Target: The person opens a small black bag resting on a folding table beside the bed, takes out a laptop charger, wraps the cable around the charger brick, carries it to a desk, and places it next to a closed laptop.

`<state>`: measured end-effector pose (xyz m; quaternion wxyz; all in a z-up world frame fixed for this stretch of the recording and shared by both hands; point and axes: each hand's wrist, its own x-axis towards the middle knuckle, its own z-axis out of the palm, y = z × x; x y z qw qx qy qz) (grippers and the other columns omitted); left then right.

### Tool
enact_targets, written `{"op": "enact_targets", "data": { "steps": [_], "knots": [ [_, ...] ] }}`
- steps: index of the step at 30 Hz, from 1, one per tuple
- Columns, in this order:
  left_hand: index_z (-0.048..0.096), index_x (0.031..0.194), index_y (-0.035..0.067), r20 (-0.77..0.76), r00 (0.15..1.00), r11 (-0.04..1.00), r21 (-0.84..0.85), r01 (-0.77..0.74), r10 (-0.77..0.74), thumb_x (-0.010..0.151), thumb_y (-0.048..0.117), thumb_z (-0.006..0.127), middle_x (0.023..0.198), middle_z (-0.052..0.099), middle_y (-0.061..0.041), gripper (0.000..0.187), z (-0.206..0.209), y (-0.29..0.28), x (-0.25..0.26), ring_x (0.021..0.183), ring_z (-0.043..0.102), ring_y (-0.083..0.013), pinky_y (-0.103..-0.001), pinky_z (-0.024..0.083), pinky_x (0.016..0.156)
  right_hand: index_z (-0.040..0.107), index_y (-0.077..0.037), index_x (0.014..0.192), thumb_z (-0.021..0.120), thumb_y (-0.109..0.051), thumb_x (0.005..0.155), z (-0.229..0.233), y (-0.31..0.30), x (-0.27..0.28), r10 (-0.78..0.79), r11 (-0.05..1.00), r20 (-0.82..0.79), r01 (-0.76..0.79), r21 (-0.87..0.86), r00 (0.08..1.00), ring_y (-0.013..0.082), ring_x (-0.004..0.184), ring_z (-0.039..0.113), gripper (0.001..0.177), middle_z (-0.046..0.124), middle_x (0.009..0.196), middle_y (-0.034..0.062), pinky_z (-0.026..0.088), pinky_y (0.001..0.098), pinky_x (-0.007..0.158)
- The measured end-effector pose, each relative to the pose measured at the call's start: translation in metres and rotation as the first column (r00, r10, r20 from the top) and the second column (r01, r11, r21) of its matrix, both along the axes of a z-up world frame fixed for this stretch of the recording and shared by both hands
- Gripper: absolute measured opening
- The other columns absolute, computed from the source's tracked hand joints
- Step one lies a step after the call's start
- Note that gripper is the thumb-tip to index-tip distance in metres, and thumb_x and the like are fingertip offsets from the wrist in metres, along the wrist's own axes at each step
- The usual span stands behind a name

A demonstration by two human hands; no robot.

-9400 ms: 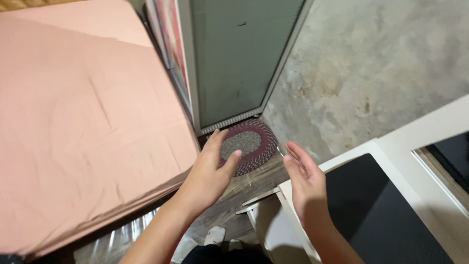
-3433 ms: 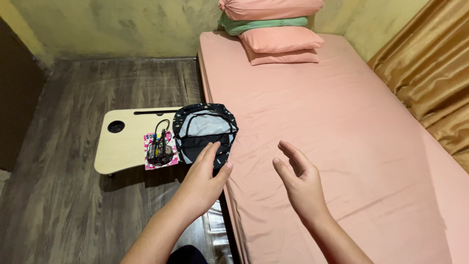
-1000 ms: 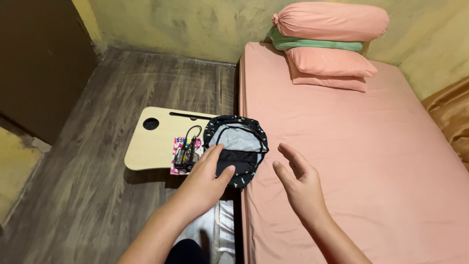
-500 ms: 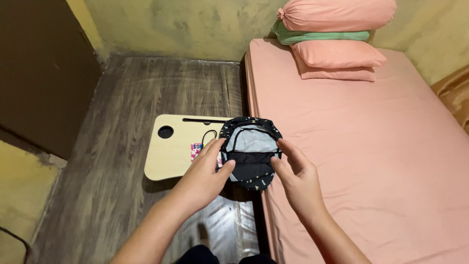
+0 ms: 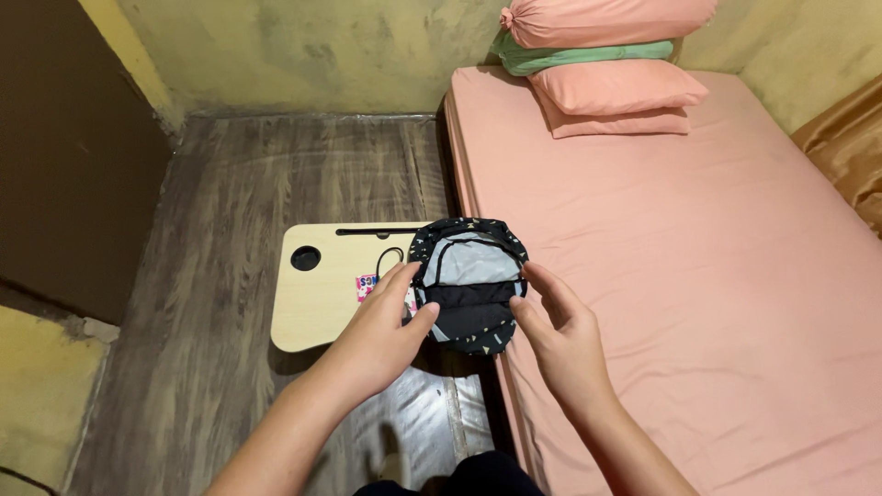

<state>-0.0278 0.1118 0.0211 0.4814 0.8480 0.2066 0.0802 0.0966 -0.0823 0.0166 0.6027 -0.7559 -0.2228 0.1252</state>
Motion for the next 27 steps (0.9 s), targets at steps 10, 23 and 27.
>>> {"op": "enact_targets", "data": {
  "steps": [10,23,27],
  "knots": [
    [0.04,0.147,-0.005,0.114,0.993,0.995,0.084,-0.053,0.043,0.095,0.03,0.061,0.157,0.039,-0.023,0.066,-0.008,-0.028,0.042,0.15,0.034,-0.0333,-0.039,0.027,0.12,0.058,-0.001,0.14,0.069,-0.02,0.09,0.012,-0.023,0.044,0.06,0.996,0.077,-0.055,-0.067,0.995,0.0234,0.14,0.054,0.055,0.063,0.145,0.0143,0.037,0.0379,0.117],
    [0.039,0.148,-0.004,0.078,0.991,0.994,-0.014,-0.108,0.109,0.094,0.032,0.06,0.158,0.04,-0.02,0.068,-0.015,-0.085,0.069,0.148,0.038,-0.0299,-0.037,0.03,0.118,0.057,0.0,0.141,0.069,-0.02,0.089,0.012,-0.066,0.089,0.118,0.987,0.088,-0.107,-0.122,0.989,0.0242,0.142,0.053,0.057,0.061,0.146,0.0155,0.036,0.0369,0.117],
    [0.04,0.147,-0.004,0.082,0.989,0.992,0.011,-0.126,0.125,0.095,0.031,0.06,0.158,0.039,-0.021,0.067,-0.016,-0.083,0.069,0.149,0.035,-0.0315,-0.037,0.029,0.119,0.057,0.001,0.141,0.07,-0.019,0.089,0.008,-0.062,0.089,0.147,0.985,0.067,-0.14,-0.101,0.987,0.0243,0.142,0.053,0.057,0.061,0.146,0.0157,0.037,0.0368,0.117]
  ]
}}
